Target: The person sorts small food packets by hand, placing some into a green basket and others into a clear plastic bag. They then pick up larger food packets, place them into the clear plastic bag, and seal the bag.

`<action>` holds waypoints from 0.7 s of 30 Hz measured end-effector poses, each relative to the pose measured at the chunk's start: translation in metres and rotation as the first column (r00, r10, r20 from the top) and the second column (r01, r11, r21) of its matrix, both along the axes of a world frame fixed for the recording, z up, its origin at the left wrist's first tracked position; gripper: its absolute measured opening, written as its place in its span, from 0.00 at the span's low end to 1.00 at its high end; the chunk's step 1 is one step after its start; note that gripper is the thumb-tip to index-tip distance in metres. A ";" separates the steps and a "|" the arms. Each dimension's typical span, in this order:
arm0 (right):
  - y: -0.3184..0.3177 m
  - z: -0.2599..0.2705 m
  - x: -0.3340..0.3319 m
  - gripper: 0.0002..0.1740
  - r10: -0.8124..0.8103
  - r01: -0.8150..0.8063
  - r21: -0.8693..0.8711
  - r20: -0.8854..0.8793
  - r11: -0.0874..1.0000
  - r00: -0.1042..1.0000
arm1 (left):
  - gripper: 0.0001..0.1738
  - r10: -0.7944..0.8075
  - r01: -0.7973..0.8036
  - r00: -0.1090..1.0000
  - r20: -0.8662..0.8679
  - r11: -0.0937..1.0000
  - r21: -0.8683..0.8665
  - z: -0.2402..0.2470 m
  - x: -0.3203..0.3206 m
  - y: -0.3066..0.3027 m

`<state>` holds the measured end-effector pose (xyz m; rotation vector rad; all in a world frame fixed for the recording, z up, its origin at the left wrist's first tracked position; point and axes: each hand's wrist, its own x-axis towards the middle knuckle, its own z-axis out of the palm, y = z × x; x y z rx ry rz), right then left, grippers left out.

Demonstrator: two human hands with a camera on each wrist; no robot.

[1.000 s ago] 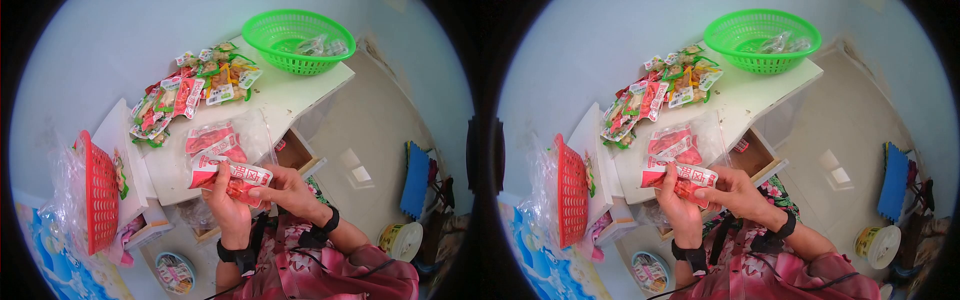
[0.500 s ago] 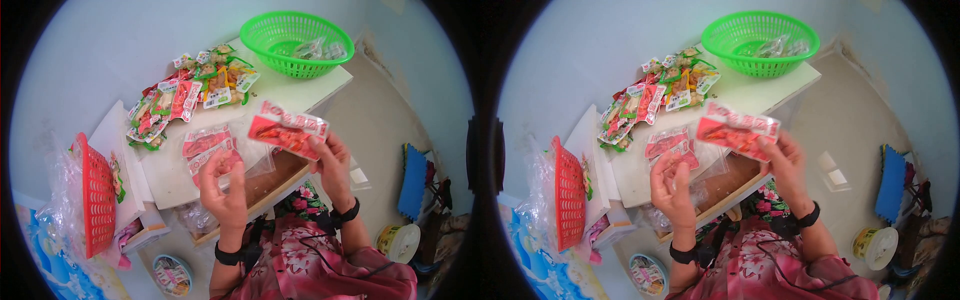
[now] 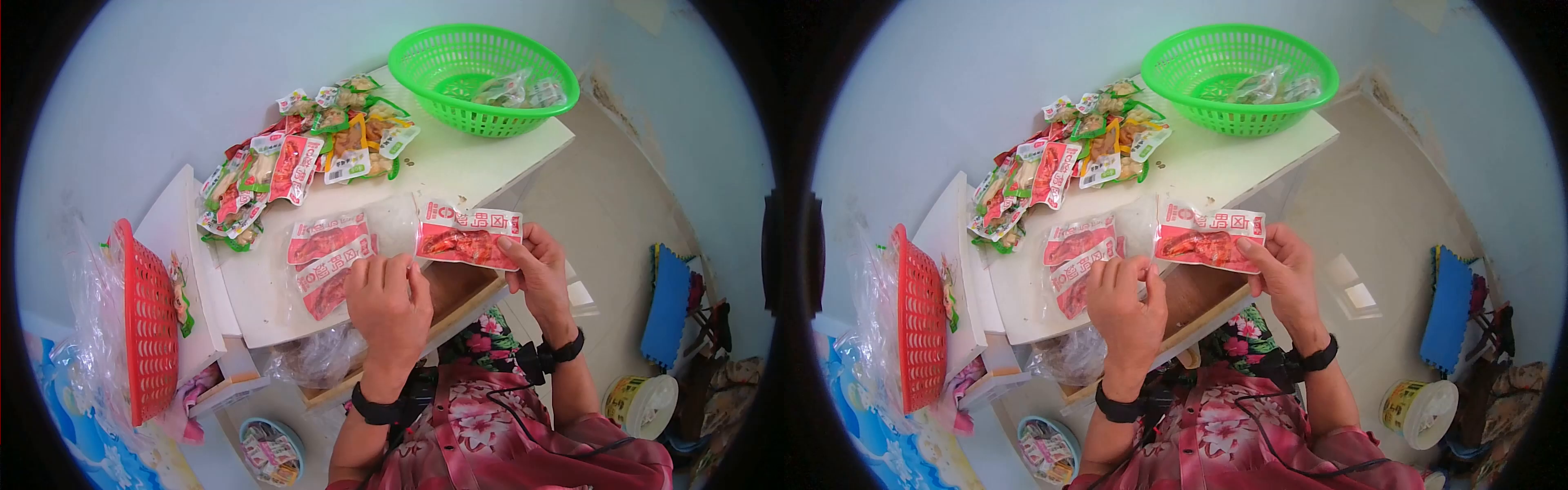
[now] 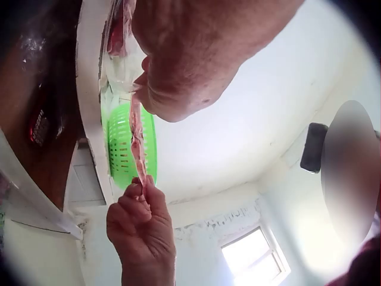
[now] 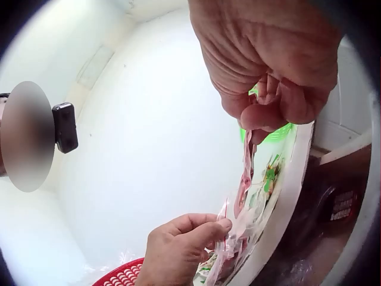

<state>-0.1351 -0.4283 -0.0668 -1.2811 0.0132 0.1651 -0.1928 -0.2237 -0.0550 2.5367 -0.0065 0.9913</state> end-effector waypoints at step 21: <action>0.113 0.010 0.033 0.18 0.389 -0.382 -0.102 0.063 0.919 0.919 | 0.09 -0.123 0.148 0.978 0.170 0.978 -0.146 0.023 -0.013 -0.002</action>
